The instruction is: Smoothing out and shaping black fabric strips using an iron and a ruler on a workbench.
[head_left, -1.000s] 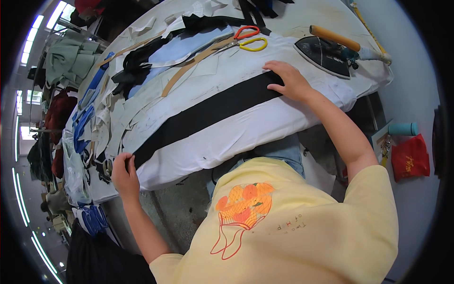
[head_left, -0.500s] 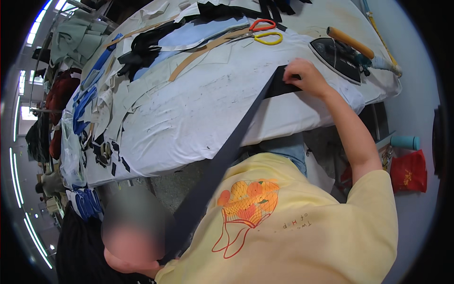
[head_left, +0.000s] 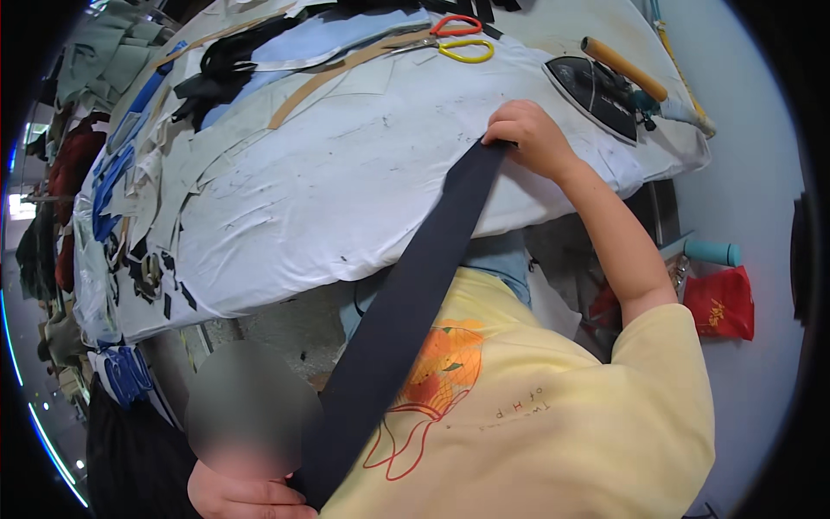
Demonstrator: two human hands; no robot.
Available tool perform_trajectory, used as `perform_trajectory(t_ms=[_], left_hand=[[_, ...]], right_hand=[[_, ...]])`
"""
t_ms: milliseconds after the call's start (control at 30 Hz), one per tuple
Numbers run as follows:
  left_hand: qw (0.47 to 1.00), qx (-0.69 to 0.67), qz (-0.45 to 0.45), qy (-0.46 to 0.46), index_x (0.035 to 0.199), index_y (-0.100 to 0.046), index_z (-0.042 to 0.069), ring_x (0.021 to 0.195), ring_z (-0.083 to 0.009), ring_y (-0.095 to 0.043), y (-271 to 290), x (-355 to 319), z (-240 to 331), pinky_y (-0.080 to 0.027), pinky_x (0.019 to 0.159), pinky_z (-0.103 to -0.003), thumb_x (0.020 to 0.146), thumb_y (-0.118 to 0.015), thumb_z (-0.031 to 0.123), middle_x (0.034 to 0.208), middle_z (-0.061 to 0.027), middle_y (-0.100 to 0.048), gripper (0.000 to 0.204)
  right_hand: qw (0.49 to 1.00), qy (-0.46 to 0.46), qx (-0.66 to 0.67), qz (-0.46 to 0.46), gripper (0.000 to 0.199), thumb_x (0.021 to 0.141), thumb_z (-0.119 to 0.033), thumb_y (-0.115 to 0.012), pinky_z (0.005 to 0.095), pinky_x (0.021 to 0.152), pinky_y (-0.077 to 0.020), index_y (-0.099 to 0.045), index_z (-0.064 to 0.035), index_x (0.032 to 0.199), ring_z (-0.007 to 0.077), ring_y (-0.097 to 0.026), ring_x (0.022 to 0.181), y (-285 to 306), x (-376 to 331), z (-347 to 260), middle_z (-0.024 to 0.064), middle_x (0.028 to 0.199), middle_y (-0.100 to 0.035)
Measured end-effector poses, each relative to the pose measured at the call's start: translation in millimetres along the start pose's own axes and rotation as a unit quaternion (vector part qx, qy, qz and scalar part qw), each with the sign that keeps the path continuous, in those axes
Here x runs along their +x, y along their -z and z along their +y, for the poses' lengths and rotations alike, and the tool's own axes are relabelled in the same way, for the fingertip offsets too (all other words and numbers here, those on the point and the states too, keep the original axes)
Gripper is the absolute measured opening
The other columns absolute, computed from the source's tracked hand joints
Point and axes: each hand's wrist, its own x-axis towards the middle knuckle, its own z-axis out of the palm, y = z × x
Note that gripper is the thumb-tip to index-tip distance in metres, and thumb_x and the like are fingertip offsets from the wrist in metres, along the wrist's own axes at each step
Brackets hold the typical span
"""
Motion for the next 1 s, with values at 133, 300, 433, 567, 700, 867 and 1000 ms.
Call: perform_trajectory(t_ms=[133, 300, 433, 567, 700, 867, 1000], left_hand=[[0.996, -0.011, 0.077, 0.051, 0.092, -0.079, 0.011, 0.073, -0.0122, -0.064, -22.7, -16.5, -13.4, -0.055, 0.075, -0.026, 0.079, -0.075, 0.012, 0.084, -0.0006, -0.072, 0.013], [0.969, -0.009, 0.212, 0.124, 0.078, -0.078, 0.010, 0.063, -0.0148, -0.064, -33.5, -39.3, -23.8, -0.055, 0.067, -0.028, 0.073, -0.070, 0.011, 0.071, -0.0015, -0.069, 0.009], [0.883, 0.021, 0.446, 0.142, 0.066, -0.064, 0.011, 0.058, -0.0160, -0.052, -34.0, -95.1, -40.5, -0.051, 0.058, -0.031, 0.082, -0.066, 0.009, 0.059, -0.0022, -0.057, 0.016], [0.767, -0.051, 0.623, 0.143, 0.089, -0.056, 0.006, 0.087, -0.0204, -0.053, -21.5, -140.5, -126.6, -0.046, 0.083, -0.035, 0.092, -0.066, 0.012, 0.092, -0.0087, -0.056, 0.012], [0.634, -0.193, 0.726, 0.185, 0.115, -0.059, 0.005, 0.097, -0.0141, -0.059, 0.5, -115.6, -208.6, -0.047, 0.088, -0.028, 0.095, -0.065, 0.013, 0.105, -0.0045, -0.062, 0.022], [0.636, 0.094, 0.697, 0.318, 0.103, -0.065, 0.003, 0.079, -0.0082, -0.053, 25.8, -89.5, -276.4, -0.043, 0.074, -0.022, 0.092, -0.070, 0.015, 0.087, 0.0007, -0.060, 0.016], [0.644, 0.147, 0.644, 0.387, 0.098, -0.065, 0.003, 0.070, -0.0084, -0.048, 39.6, -77.2, -301.5, -0.041, 0.064, -0.024, 0.089, -0.072, 0.018, 0.079, 0.0012, -0.056, 0.019]], right_hand=[[0.996, -0.010, -0.014, 0.091, 0.031, 0.057, 0.004, -0.072, 0.0400, 0.076, -0.0491, -0.064, -0.0073, 0.084, 0.0306, -0.061, 0.090, -5.4, -44.1, -3.2, 0.0088, 0.090, -0.063], [0.987, -0.064, -0.023, 0.147, 0.030, 0.060, 0.007, -0.070, 0.0388, 0.081, -0.0499, -0.062, -0.0064, 0.085, 0.0307, -0.062, 0.089, 11.6, -79.3, -22.9, 0.0083, 0.090, -0.064], [0.957, -0.181, 0.136, 0.180, 0.030, 0.064, 0.012, -0.066, 0.0324, 0.087, -0.0503, -0.068, -0.0032, 0.090, 0.0227, -0.065, 0.093, 44.7, -99.6, -12.1, 0.0077, 0.092, -0.067], [0.843, -0.295, 0.422, 0.156, 0.023, 0.078, 0.010, -0.068, 0.0254, 0.082, -0.0511, -0.064, -0.0034, 0.097, 0.0103, -0.063, 0.089, 65.6, -102.9, 12.5, 0.0008, 0.095, -0.064], [0.715, -0.357, 0.548, 0.246, 0.015, 0.091, -0.007, -0.068, 0.0221, 0.077, -0.0489, -0.063, -0.0058, 0.105, 0.0064, -0.060, 0.086, 43.1, -56.7, 10.1, -0.0010, 0.094, -0.064], [0.752, -0.368, 0.495, 0.233, 0.014, 0.092, -0.015, -0.069, 0.0200, 0.074, -0.0451, -0.063, -0.0051, 0.100, 0.0049, -0.056, 0.081, 14.3, -30.0, 26.1, -0.0032, 0.088, -0.062], [0.810, -0.395, 0.373, 0.222, 0.018, 0.091, -0.016, -0.070, 0.0197, 0.072, -0.0427, -0.063, -0.0030, 0.101, 0.0044, -0.053, 0.080, 7.3, -26.8, 35.6, -0.0034, 0.088, -0.061]])
